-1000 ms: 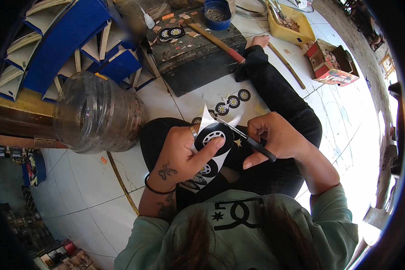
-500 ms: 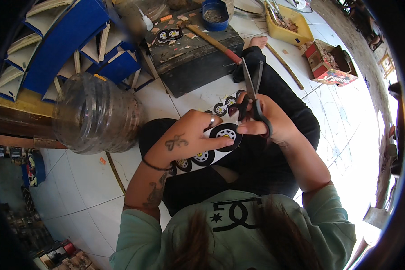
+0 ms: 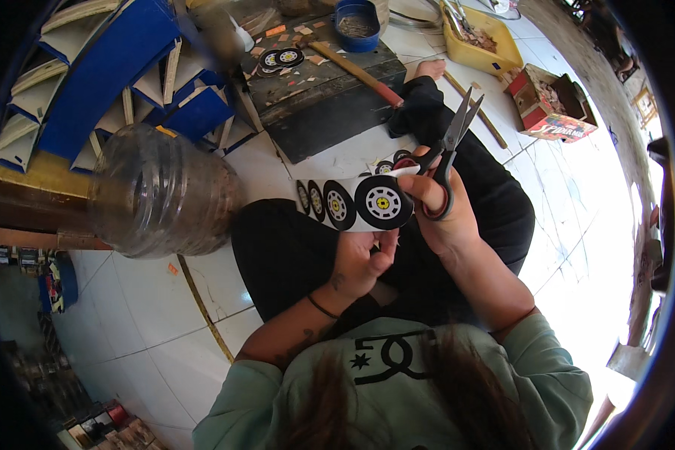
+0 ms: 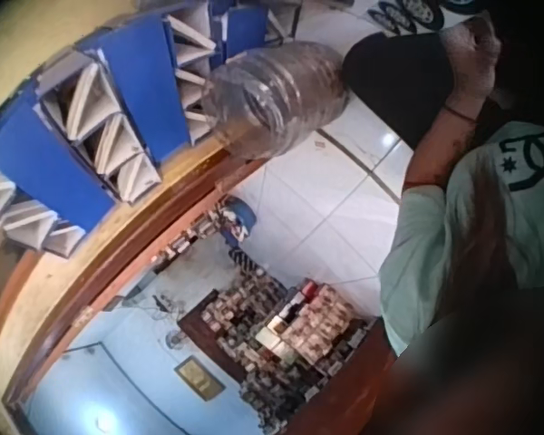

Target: The person sits on the floor and uses scissors to cut circular wheel-shaped stickers from a printed sheet. They hold the sheet in their left hand and cut around each design with their right hand, placing the cut stickers on the floor.

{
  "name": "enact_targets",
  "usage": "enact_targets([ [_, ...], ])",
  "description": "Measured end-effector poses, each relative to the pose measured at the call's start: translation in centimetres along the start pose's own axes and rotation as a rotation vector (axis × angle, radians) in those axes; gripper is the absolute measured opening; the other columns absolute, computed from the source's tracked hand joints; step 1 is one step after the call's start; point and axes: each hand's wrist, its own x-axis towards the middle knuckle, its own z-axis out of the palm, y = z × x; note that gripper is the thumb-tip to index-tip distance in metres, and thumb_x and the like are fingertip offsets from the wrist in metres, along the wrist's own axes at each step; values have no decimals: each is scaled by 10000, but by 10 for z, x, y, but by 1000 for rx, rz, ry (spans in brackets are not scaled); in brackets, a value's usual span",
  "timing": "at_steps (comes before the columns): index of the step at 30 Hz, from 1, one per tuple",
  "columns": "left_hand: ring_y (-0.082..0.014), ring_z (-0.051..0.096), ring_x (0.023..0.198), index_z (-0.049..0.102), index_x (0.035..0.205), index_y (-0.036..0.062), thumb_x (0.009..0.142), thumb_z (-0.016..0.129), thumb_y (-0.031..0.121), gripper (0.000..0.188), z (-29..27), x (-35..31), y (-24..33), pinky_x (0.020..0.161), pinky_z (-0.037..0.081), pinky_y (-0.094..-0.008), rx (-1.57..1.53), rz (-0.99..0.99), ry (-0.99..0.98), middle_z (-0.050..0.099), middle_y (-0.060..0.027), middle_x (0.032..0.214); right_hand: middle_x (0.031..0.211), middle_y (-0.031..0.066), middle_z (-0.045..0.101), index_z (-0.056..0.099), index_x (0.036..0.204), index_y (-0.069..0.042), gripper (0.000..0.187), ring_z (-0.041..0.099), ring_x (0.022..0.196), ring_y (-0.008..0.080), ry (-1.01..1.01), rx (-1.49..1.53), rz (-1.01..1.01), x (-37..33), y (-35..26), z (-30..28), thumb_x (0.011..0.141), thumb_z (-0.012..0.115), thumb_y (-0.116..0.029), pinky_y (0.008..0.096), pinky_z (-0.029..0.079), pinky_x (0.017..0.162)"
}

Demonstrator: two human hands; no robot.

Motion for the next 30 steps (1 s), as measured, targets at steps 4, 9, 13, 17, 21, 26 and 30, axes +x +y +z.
enact_targets([
  [4,-42,499,576,535,958,17,887,560,184,183,-1,12,17,484,382,-163,96,-149,83,559,-16,732,788,47,604,559,891,-9,216,567,705,100,5,-116,-41,-9,-2,-6,720,685,-48,226,434,646],
  [9,-75,500,537,549,863,20,932,461,208,219,4,15,41,458,369,-177,354,17,144,567,-38,663,724,36,608,555,884,-5,496,559,646,98,-108,-409,-2,-20,-1,-26,627,806,-347,216,426,583],
  [13,-82,467,505,531,816,30,932,451,221,238,0,10,43,452,352,-190,393,43,197,550,-44,636,735,56,626,552,847,0,503,563,660,94,-308,-611,196,-34,1,-31,592,830,-333,212,416,587],
  [17,-85,473,511,530,818,30,933,450,218,235,2,7,42,453,351,-188,386,32,207,550,-44,638,699,39,617,540,769,-14,485,565,661,92,-330,-596,214,-37,3,-25,559,849,-323,210,426,596],
  [21,-83,491,532,536,832,29,934,449,216,230,5,6,42,455,354,-186,402,32,219,557,-38,659,669,33,603,533,733,-16,479,555,632,86,-315,-648,205,-33,0,-18,546,858,-314,203,417,562],
  [26,-77,497,540,541,835,29,932,460,210,220,5,4,40,453,351,-185,387,53,241,563,-31,670,653,34,594,530,726,-10,483,550,620,84,-328,-619,198,-32,0,-14,544,863,-309,199,412,554],
  [30,-71,479,521,538,812,37,928,472,210,219,8,3,38,443,332,-187,380,71,265,548,-18,640,651,34,589,528,723,-8,482,547,616,81,-339,-619,212,-33,1,-13,551,862,-311,193,406,550],
])
